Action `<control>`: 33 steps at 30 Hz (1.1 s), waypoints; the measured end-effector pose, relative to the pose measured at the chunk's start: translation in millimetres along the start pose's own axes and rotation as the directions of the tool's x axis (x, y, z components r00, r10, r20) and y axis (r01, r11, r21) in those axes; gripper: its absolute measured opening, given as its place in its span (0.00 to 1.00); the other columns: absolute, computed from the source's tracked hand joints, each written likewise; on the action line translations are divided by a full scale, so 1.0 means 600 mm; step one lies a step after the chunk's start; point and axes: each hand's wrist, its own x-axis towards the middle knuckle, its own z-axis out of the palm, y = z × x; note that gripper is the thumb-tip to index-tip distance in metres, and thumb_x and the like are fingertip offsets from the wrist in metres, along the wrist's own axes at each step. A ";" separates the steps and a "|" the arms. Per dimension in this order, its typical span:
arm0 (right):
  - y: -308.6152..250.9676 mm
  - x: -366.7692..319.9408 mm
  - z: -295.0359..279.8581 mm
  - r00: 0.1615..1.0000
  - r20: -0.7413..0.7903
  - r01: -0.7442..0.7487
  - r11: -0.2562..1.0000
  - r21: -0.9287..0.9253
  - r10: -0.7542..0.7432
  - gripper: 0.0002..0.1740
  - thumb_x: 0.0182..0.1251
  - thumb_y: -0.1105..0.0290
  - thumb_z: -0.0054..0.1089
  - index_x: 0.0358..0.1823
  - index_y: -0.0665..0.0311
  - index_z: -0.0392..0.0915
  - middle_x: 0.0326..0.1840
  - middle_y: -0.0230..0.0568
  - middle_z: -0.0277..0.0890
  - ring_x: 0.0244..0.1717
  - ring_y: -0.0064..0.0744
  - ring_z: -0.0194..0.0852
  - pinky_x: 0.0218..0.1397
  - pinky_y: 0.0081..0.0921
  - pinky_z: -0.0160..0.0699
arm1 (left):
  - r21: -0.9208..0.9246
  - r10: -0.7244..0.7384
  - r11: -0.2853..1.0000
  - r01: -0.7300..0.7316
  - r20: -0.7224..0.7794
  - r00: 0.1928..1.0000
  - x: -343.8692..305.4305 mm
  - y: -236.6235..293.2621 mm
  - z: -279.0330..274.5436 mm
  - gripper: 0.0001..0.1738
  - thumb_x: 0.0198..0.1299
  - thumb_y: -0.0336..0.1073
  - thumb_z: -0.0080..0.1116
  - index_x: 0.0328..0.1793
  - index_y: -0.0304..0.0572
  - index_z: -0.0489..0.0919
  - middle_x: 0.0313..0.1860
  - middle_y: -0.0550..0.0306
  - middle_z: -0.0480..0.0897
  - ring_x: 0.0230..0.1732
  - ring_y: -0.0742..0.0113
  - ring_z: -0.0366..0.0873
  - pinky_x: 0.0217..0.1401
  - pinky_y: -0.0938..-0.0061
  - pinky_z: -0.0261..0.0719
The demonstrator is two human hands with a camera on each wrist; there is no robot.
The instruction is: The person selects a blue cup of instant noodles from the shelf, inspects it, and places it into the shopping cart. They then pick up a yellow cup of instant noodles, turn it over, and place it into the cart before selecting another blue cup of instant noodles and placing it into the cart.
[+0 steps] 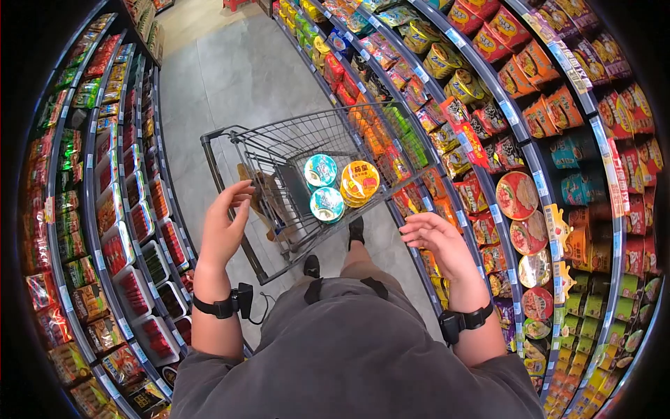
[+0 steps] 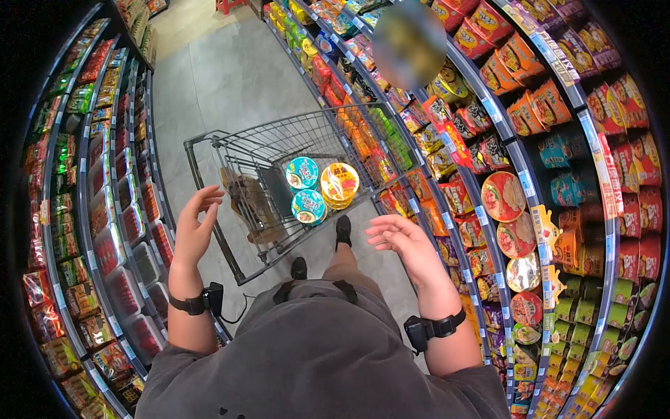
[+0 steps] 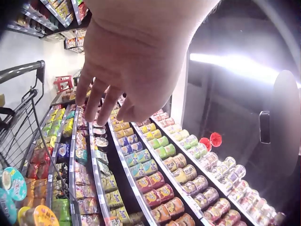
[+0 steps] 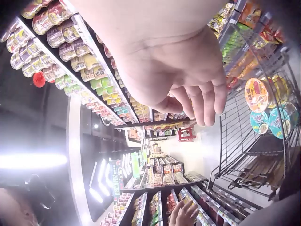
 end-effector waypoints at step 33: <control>0.202 0.564 -0.256 0.754 0.139 -0.555 0.737 -0.386 0.641 0.21 0.70 0.63 0.58 0.62 0.59 0.81 0.58 0.34 0.79 0.60 0.28 0.73 0.61 0.32 0.75 | 0.328 -0.559 0.829 0.453 0.474 0.680 0.261 -0.203 0.472 0.22 0.69 0.41 0.59 0.64 0.38 0.81 0.55 0.35 0.84 0.56 0.42 0.83 0.62 0.57 0.81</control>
